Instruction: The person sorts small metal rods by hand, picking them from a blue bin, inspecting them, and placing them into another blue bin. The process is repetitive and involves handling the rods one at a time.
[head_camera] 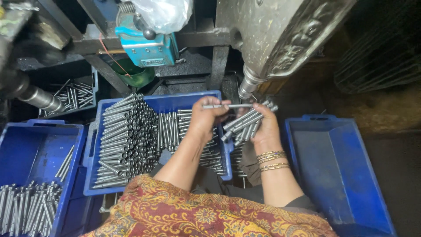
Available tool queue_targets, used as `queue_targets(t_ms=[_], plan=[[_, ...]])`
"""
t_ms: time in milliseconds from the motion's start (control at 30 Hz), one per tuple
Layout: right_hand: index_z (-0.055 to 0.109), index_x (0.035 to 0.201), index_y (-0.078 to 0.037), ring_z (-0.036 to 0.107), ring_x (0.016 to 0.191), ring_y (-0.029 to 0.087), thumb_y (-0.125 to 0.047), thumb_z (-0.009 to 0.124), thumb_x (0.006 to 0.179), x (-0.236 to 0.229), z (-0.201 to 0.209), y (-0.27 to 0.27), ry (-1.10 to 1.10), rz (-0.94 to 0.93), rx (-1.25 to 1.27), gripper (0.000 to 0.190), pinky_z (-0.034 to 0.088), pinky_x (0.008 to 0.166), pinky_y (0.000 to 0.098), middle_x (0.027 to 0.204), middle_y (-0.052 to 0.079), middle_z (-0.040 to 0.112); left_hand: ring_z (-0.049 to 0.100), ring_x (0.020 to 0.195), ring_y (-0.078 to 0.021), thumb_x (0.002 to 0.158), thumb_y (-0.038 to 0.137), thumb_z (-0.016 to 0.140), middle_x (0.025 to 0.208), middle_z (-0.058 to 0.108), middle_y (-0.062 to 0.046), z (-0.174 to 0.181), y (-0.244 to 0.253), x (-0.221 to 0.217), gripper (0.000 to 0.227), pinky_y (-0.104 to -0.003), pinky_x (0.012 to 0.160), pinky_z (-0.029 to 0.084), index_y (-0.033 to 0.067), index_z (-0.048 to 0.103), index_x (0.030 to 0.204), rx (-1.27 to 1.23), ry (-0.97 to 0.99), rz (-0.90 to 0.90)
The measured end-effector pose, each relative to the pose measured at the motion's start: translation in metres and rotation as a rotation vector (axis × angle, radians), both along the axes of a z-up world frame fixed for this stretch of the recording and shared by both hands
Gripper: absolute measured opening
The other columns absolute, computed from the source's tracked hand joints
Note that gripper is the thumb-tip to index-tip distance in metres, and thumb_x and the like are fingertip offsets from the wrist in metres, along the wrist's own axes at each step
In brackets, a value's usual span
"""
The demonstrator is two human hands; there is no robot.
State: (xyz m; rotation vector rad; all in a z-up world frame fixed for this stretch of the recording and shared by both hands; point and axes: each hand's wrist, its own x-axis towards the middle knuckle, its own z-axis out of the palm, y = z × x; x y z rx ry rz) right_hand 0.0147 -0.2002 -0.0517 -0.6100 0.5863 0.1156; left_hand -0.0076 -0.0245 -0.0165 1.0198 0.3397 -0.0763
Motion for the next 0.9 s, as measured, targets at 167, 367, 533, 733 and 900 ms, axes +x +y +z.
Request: queue_targets(t_ms=[167,367,533,733,900], plan=[[0.064,0.1,0.003,0.075,0.086,0.032,-0.004,0.08,0.072,0.01,-0.012,0.011,0.013,-0.019,0.083,0.034,0.065,0.081,0.05,0.092,0.018,0.071,0.074,0.094,-0.0229,0.069,-0.008,0.079,0.093,0.077,-0.014,-0.015,-0.027,-0.015,0.029,-0.037,0.087,0.061,0.0061,0.066,0.091,0.087,-0.05,-0.067],[0.067,0.095,-0.003,0.072,0.076,0.025,-0.013,0.081,0.067,-0.027,0.027,-0.015,-0.086,-0.089,-0.008,0.033,0.065,0.073,0.0418,0.082,0.011,0.068,0.07,0.103,-0.0198,0.079,0.009,0.077,0.108,0.078,-0.012,0.027,0.019,-0.023,0.033,-0.034,0.093,0.056,0.009,0.073,0.112,0.234,-0.167,-0.356],[0.067,0.094,-0.006,0.072,0.072,0.02,-0.013,0.081,0.067,-0.067,0.069,-0.081,-0.058,-0.149,-0.208,0.031,0.065,0.072,0.0375,0.08,0.007,0.07,0.062,0.127,-0.0346,0.056,0.019,0.091,0.127,0.072,-0.013,-0.066,0.065,-0.013,0.081,-0.051,0.106,0.05,0.0151,0.067,0.134,1.332,-0.118,-0.71],[0.063,0.117,-0.002,0.074,0.093,0.027,-0.002,0.087,0.07,-0.124,-0.01,-0.226,0.112,-0.393,-0.878,0.053,0.061,0.081,0.0508,0.101,0.015,0.07,0.017,0.152,-0.0512,0.046,0.026,0.097,0.164,0.012,-0.035,-0.115,0.04,-0.045,0.152,-0.062,0.124,0.014,0.0009,0.004,0.163,1.862,0.011,-1.34],[0.03,0.158,0.002,0.047,0.138,0.044,-0.006,0.09,0.076,-0.174,-0.036,-0.264,0.709,0.237,-1.522,0.102,0.04,0.115,0.0511,0.153,0.027,0.046,0.006,0.153,-0.0492,0.084,0.005,0.08,0.167,-0.001,-0.027,-0.036,0.015,-0.048,0.123,-0.051,0.127,0.019,0.006,-0.015,0.163,1.79,0.195,-1.392]])
